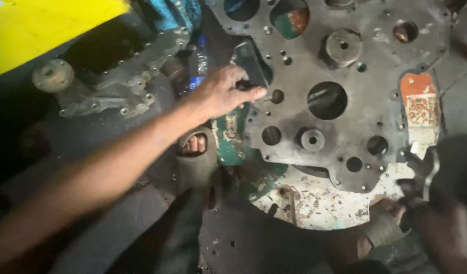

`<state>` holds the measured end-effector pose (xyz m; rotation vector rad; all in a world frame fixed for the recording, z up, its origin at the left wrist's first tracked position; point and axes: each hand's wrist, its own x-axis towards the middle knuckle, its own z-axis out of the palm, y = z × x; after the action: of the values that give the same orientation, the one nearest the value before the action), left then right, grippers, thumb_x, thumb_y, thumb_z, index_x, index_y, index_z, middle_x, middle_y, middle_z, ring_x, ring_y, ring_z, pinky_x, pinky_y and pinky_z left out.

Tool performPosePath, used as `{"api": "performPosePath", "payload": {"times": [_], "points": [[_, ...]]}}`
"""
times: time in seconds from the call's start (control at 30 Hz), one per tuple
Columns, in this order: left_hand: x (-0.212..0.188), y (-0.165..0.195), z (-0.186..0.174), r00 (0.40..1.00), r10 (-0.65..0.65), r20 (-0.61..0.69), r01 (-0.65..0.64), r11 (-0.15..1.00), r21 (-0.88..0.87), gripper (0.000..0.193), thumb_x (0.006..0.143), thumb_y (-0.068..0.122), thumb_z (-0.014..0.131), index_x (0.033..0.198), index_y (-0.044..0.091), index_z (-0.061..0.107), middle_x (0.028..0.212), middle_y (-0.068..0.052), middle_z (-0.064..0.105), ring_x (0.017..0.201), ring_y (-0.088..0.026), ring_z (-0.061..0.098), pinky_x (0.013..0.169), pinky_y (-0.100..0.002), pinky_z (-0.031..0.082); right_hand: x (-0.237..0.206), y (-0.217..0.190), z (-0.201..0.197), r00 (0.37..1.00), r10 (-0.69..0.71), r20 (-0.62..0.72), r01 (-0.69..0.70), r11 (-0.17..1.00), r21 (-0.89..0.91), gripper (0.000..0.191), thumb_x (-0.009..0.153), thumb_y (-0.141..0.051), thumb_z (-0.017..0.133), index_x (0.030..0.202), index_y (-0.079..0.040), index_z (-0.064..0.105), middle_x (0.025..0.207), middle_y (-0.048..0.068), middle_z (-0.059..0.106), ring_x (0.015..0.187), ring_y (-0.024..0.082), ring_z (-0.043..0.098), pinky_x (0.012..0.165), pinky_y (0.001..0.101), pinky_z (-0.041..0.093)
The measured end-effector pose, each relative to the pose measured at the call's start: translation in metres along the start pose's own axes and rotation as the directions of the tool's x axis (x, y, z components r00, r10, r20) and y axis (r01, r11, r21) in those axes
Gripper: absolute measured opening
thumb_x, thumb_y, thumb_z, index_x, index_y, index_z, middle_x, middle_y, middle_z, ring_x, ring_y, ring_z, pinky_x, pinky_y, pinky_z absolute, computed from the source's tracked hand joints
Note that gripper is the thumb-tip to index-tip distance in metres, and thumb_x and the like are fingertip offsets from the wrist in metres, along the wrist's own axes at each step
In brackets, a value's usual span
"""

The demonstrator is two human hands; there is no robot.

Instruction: The person uses a wrench to tighten bolts on a large metal engine component resting on a workbench. The person repeatedly adjusts the wrench and repositions hands to secure fasteners around the component's perimeter.

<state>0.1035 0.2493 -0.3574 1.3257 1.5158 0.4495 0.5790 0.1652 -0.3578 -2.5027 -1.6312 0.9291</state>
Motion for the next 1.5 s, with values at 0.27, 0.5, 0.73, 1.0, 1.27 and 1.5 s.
{"api": "performPosePath", "payload": {"times": [0.27, 0.5, 0.73, 1.0, 1.27, 1.5], "points": [[0.034, -0.067, 0.017, 0.996, 0.073, 0.057, -0.068, 0.995, -0.079, 0.040, 0.094, 0.039, 0.061, 0.121, 0.011, 0.069, 0.122, -0.008, 0.072, 0.112, -0.024, 0.070, 0.098, -0.040, 0.050, -0.017, -0.110, -0.037, 0.960, -0.278, 0.029, 0.279, 0.954, -0.106, 0.041, 0.100, -0.015, 0.063, 0.141, -0.014, 0.057, 0.108, 0.012, 0.066, 0.093, 0.020, 0.063, 0.076, 0.0339, 0.050], [0.039, -0.069, 0.038, 0.963, 0.265, 0.044, -0.269, 0.940, 0.211, 0.026, 0.099, 0.023, 0.063, 0.117, 0.005, 0.067, 0.111, -0.015, 0.069, 0.101, -0.028, 0.068, 0.091, -0.042, 0.055, -0.048, -0.267, -0.004, 0.855, -0.477, 0.205, 0.483, 0.875, 0.021, 0.057, 0.103, -0.016, 0.059, 0.157, -0.028, 0.050, 0.118, 0.014, 0.074, 0.097, 0.023, 0.067, 0.077, 0.0355, 0.054], [0.056, -0.077, 0.050, 0.864, 0.502, -0.040, -0.492, 0.858, 0.150, 0.024, 0.093, 0.013, 0.069, 0.115, 0.002, 0.068, 0.106, -0.012, 0.067, 0.094, -0.026, 0.066, 0.086, -0.040, 0.055, -0.054, -0.317, 0.023, 0.770, -0.603, 0.211, 0.617, 0.787, -0.002, 0.082, 0.085, 0.007, 0.046, 0.159, -0.027, 0.053, 0.106, 0.011, 0.077, 0.060, 0.019, 0.067, 0.051, 0.0333, 0.056], [0.056, -0.076, 0.047, 0.750, 0.655, -0.090, -0.610, 0.738, 0.287, 0.022, 0.093, 0.018, 0.072, 0.103, 0.001, 0.064, 0.097, -0.012, 0.063, 0.086, -0.027, 0.064, 0.078, -0.040, 0.054, -0.040, -0.320, 0.031, 0.758, -0.619, 0.206, 0.652, 0.715, -0.254, 0.067, 0.094, -0.004, 0.066, 0.154, -0.033, 0.053, 0.105, 0.014, 0.077, 0.072, 0.021, 0.070, 0.072, 0.0399, 0.057], [0.059, -0.079, 0.053, 0.910, 0.403, 0.097, -0.411, 0.846, 0.340, 0.014, 0.095, 0.013, 0.064, 0.104, 0.004, 0.061, 0.104, -0.009, 0.059, 0.091, -0.022, 0.062, 0.083, -0.036, 0.055, -0.051, -0.334, 0.028, 0.779, -0.594, 0.203, 0.626, 0.717, -0.306, 0.054, 0.104, -0.017, 0.065, 0.154, -0.034, 0.057, 0.117, 0.014, 0.072, 0.064, 0.023, 0.070, 0.060, 0.0391, 0.058], [0.062, -0.081, 0.054, 0.874, 0.486, 0.016, -0.475, 0.848, 0.236, 0.022, 0.098, 0.022, 0.068, 0.106, 0.002, 0.064, 0.102, -0.008, 0.061, 0.091, -0.023, 0.062, 0.085, -0.039, 0.054, -0.052, -0.338, 0.030, 0.703, -0.689, 0.179, 0.711, 0.666, -0.227, 0.056, 0.099, -0.013, 0.060, 0.154, -0.027, 0.057, 0.098, 0.017, 0.075, 0.070, 0.020, 0.069, 0.066, 0.0361, 0.056]]}}
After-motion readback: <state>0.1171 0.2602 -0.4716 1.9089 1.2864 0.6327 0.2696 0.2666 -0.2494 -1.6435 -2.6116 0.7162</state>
